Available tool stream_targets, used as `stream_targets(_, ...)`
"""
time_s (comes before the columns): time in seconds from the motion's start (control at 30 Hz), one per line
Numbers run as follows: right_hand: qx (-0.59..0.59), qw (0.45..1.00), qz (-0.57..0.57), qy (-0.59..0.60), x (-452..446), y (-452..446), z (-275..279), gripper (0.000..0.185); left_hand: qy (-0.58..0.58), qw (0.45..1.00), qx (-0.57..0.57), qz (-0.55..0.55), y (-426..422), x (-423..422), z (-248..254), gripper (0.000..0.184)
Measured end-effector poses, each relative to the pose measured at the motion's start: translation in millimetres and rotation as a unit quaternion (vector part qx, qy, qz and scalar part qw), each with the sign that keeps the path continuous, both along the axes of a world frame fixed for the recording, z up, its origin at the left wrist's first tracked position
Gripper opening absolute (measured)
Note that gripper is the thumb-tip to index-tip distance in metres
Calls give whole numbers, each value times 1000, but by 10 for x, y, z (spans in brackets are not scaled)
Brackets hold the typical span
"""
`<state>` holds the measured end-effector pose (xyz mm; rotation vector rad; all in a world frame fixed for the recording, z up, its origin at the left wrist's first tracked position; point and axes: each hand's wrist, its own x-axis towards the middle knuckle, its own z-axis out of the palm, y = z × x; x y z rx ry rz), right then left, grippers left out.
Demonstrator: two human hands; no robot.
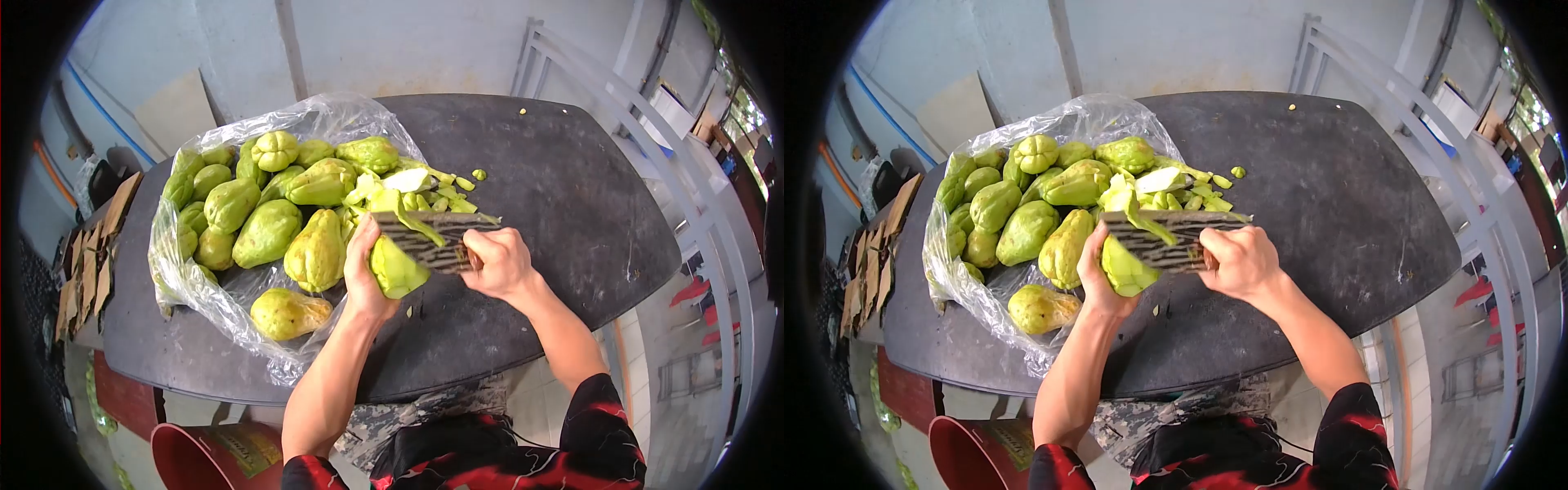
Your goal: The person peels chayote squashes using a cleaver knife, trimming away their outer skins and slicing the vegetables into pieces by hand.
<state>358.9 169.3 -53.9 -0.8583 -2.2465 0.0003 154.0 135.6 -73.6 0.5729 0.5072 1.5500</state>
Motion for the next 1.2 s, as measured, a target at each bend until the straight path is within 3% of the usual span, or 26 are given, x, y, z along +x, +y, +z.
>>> stream_targets(0.13, 13, 1000, 0, 22, 28, 10, -16, 20, 16, 999, 8, -33, -7, 2, 26, 47)
stream_targets(0.2, 12, 1000, 20, 21, 14, -19, 11, 20, 32, 999, 30, 6, 1, 13, 10, 48)
stream_targets(0.27, 2, 1000, 4, 11, -15, -22, -9, 20, -13, 999, 27, -25, -1, 0, -74, 45)
stream_targets(0.33, -58, 997, -55, 1, 38, 134, -29, 20, 38, 999, -10, -16, 4, 15, 37, 54)
stream_targets(0.5, -105, 990, -98, 5, 128, 187, -63, 21, -2, 994, 27, -107, -10, -34, 89, 56)
stream_targets(0.67, -70, 995, -37, 65, 44, 107, 0, 23, -52, 996, -6, -79, 23, -78, 85, 55)
stream_targets(0.73, 9, 994, -41, 100, 25, 107, -3, 21, -19, 999, -16, -44, 26, -116, 80, 57)
stream_targets(0.8, 1, 993, -85, 77, 54, 111, -11, 21, -1, 999, -1, -44, 22, -163, 124, 65)
stream_targets(0.83, 10, 992, -127, 17, 75, 120, -16, 20, 165, 983, 72, 31, 19, -177, 154, 66)
stream_targets(0.87, 19, 985, -168, -43, 95, 125, -19, 19, 325, 929, 144, 104, 11, -208, 199, 67)
stream_targets(0.9, 11, 982, -177, -69, 120, 116, -5, 19, 484, 833, 240, 118, -11, -287, 307, 77)
stream_targets(0.93, 11, 981, -180, -68, 143, 116, -11, 19, 598, 760, 240, 86, -102, -292, 489, 81)
stream_targets(1.0, 35, 977, -189, -90, 189, 123, -17, 19, 658, 696, 281, 62, -106, -194, 460, 87)
stream_targets(1.07, 51, 974, -195, -99, 195, 95, 22, 18, 698, 673, 246, -5, -179, -90, 487, 90)
stream_targets(1.13, 75, 974, -189, -100, 189, 75, 39, 18, 766, 599, 229, -41, -210, 8, 496, 97)
stream_targets(1.17, 75, 974, -189, -100, 183, 62, 40, 18, 767, 598, 228, -42, -210, 58, 482, 97)
stream_targets(1.2, 78, 973, -190, -105, 178, 44, 37, 18, 795, 564, 221, -42, -207, 108, 457, 99)
